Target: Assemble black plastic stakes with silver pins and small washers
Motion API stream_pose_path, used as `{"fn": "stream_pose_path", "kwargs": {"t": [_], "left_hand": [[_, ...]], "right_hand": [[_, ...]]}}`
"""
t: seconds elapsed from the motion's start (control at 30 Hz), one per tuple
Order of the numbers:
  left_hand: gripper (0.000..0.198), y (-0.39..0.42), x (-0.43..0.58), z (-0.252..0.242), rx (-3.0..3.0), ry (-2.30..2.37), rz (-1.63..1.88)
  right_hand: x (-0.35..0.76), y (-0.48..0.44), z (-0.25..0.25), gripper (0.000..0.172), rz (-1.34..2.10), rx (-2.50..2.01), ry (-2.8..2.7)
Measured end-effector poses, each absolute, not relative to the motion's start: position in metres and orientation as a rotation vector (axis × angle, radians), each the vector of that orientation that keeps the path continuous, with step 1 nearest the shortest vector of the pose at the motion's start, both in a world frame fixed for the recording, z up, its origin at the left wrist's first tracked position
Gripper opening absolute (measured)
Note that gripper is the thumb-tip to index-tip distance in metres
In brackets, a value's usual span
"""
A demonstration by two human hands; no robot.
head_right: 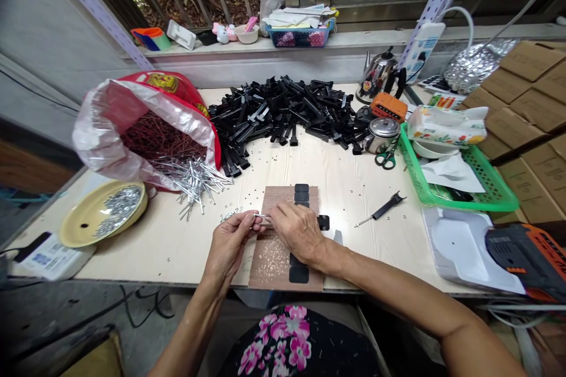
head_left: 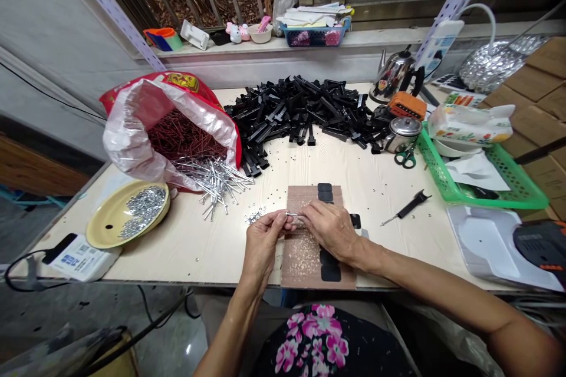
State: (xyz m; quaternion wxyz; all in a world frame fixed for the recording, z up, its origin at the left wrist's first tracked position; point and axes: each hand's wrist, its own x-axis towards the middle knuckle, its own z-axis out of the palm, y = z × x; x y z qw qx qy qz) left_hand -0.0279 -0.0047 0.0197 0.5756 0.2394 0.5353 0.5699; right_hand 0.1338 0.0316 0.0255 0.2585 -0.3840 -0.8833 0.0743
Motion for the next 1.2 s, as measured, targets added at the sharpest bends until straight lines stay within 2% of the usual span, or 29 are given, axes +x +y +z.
{"fn": "stream_pose_path", "kwargs": {"t": [0.1,0.23,0.43,0.53,0.67,0.83,1.0,1.17,1.2], "left_hand": [[0.028,-0.005,-0.028,0.019,0.634,1.29,1.33],[0.027,-0.004,-0.03,0.018,0.691,1.299,1.312],[0.028,-0.004,-0.026,0.016,0.759,1.318,1.192],[0.04,-0.006,-0.02,0.014,0.817,1.376,1.118],[0.055,-0.008,-0.012,0.008,0.859,1.468,1.166],[0.055,-0.009,-0.008,0.002,0.912,1.561,1.198],[0.047,-0.008,-0.005,-0.003,0.97,1.632,1.214],[0.047,-0.006,-0.003,-0.002,0.986,1.685,1.205],[0.047,-0.005,-0.003,-0.002,0.981,1.686,1.209]], "right_hand": [[0.134,0.033,0.026,0.027,0.327,-1.08,-2.398],[0.135,0.034,0.026,0.019,0.569,-1.042,-2.33],[0.148,0.042,0.024,0.019,0.701,-1.008,-2.336],[0.171,0.056,0.022,0.019,0.638,-1.029,-2.369],[0.205,0.089,0.015,0.026,0.358,-1.143,-2.447],[0.218,0.101,0.0,0.029,0.214,-1.075,-2.513],[0.217,0.067,-0.005,0.024,0.215,-0.362,-2.767],[0.211,0.073,0.009,0.048,0.221,-0.576,-2.668],[0.209,0.071,0.01,0.042,0.229,-0.546,-2.678]]}}
